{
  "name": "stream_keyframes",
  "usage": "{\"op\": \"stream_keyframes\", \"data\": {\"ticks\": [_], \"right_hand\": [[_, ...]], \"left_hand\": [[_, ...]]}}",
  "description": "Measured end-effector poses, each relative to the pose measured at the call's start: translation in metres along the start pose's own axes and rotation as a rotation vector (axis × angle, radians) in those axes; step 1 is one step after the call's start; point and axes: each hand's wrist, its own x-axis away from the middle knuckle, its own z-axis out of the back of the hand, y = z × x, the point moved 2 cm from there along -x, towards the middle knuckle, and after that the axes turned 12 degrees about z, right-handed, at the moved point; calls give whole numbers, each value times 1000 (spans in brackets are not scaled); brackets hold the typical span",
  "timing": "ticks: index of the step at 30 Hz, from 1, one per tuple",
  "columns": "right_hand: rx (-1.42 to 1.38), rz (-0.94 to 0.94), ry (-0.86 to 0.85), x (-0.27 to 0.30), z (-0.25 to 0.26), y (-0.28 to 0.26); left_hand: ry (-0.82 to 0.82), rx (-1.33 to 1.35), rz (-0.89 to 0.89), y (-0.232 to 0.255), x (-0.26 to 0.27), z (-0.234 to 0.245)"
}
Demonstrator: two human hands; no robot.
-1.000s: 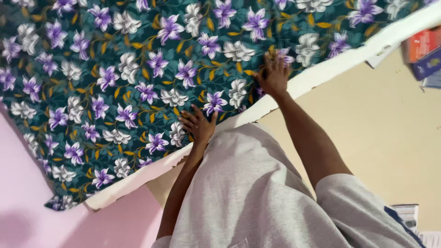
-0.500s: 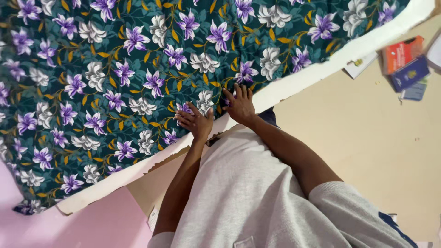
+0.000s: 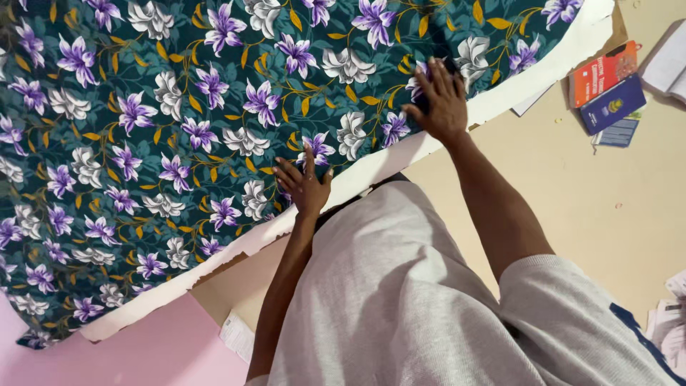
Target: The person spreads a floral patterned bedsheet over a mattress, smoothing it out by hand and tucking the edges around the corners of the bed.
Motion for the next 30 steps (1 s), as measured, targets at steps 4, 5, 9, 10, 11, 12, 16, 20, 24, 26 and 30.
{"op": "stream_keyframes", "data": {"ticks": [4,5,9,10,11,12,16,20,24,26,30], "right_hand": [[-54,-58,-5,11,-10,22],[-24,-63,-6,9,-18,21],[-33,-133,-106,11,-32,22],[-93,-209,-215,8,-38,20],[-77,-192,-204,13,-40,15],[-59,-174,-193,21,-40,11],[-98,-145,-296,55,-32,-2],[-62,-82,-346,56,-18,-17],[-70,-13,-436,37,6,14],[-89,79,-392,25,12,38],[-71,280,-230,8,26,104]], "left_hand": [[28,-1,-28,2,2,-10],[-20,-17,4,1,-2,-13],[31,-65,-2,-2,-2,-26],[26,-50,-22,-4,-1,-30],[70,-65,-6,-6,-2,-33],[114,-79,10,-6,-5,-38],[157,-20,15,-2,7,-44],[-38,49,267,-1,12,-41],[43,66,233,53,13,-58],[25,171,189,95,13,-65],[-46,220,213,215,13,-74]]}}
